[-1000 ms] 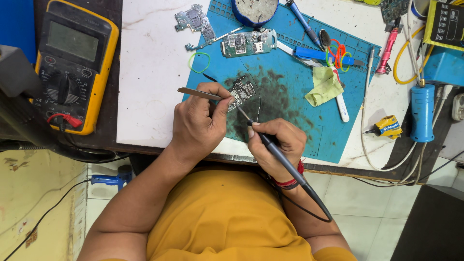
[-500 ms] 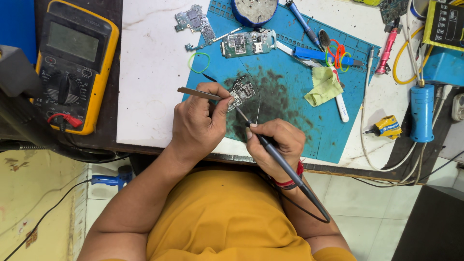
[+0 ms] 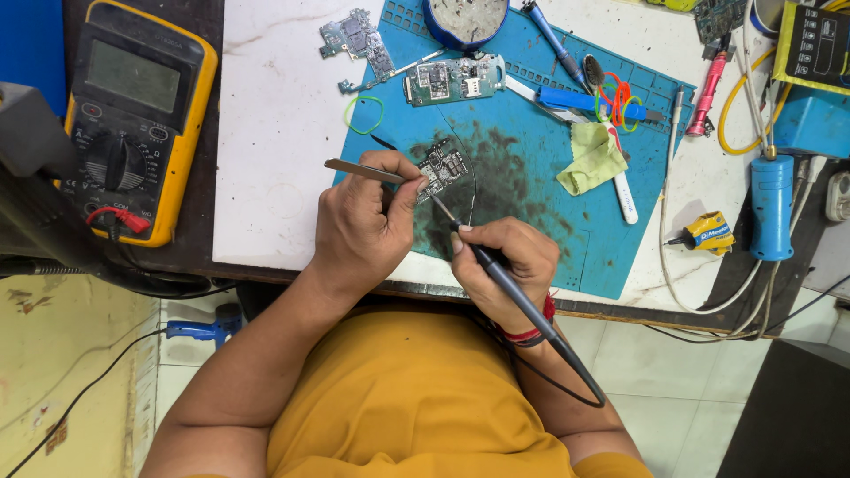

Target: The person uses a soldering iron and tweezers to reflow solder on a small circuit board. They repeatedly apply heat to specific points while holding the board steady, then inspect the joints. The board remains on the workbench throughout the clip.

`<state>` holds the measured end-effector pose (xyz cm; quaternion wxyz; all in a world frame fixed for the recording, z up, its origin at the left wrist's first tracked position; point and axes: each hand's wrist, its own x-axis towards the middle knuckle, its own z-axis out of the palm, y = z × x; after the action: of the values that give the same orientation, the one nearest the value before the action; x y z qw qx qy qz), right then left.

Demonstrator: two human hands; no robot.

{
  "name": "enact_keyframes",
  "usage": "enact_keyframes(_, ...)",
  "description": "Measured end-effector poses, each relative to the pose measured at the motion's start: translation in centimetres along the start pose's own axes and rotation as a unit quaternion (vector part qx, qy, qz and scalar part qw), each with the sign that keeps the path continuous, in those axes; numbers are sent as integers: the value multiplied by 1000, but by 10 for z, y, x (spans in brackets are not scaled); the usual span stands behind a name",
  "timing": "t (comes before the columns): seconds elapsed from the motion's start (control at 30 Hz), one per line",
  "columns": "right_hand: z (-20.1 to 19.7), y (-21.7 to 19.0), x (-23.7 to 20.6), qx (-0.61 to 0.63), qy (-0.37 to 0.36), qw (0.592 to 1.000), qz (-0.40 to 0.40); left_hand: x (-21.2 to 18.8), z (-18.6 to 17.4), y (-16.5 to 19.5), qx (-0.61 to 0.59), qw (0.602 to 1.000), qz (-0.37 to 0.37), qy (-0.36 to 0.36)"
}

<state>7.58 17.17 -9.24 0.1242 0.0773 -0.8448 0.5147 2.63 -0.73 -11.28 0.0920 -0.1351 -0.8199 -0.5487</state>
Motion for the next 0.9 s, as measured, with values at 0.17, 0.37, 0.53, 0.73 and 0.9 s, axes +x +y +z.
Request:
enact_keyframes(0.17, 0, 1, 0, -8, 0, 1000, -5, 0, 0, 0, 5, 1000, -1, 1)
enact_keyframes(0.37, -1, 1, 0, 2, -8, 1000, 0, -1, 0, 0, 0, 1000, -2, 0)
enact_keyframes(0.53, 1, 1, 0, -9, 4, 1000, 1, -1, 0, 0, 2, 1000, 5, 3)
enact_keyframes(0.73, 1, 0, 0, -11, 5, 1000, 5, -1, 0, 0, 2, 1000, 2, 2)
enact_keyframes(0.9, 1, -1, 0, -18, 4, 1000, 1, -1, 0, -1, 2, 1000, -2, -3)
